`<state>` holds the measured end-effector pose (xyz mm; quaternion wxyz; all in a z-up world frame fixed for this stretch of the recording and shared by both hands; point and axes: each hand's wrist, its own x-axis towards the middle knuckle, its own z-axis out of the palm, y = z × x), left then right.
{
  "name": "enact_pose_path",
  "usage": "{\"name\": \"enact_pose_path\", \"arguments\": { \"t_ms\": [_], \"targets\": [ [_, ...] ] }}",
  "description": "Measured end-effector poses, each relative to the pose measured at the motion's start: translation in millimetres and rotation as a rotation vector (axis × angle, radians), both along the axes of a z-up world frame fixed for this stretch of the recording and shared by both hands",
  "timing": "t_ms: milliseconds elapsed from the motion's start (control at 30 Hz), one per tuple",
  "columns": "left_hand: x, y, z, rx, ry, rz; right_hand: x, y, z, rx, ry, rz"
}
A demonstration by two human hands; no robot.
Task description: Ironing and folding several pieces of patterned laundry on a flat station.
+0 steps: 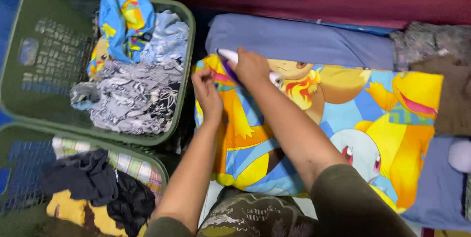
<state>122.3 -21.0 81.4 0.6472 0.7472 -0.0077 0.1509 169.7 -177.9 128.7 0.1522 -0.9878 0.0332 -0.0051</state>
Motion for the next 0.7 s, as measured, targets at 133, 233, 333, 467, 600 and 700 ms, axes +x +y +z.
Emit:
{"name": "enact_pose_path", "arguments": {
  "t_ms": [133,233,333,467,600,700],
  "targets": [
    [-44.5,-24.2,-37.0,-0.103,0.152,-0.061,-88.4,-17.1,33.0,0.091,0.124,-0.059],
    [-61.7,-24.4,-40.8,0.637,0.112,-0.309,-171.0,-58.4,33.3,0.072,0.059,-0.151],
    [-64.4,-31.8,-3.8,1.157,0.122,-0.490,-230.5,-117.3,27.0,-0.028,0.137,-0.363],
    [-55.6,-26.8,-25.6,1.217,0.042,-0.458,-294.4,-219.0,16.8,-0.181,0.185,-0.550],
    [-52.1,-23.1,-31.5,1.245,0.006,-0.421,-323.1,-294.5,3.9,-0.239,0.171,-0.794],
    [-53.4,-24.9,-25.3,1.256,0.021,-0.425,-325.3,-291.3,-0.9,-0.137,0.178,-0.825]
  ]
}}
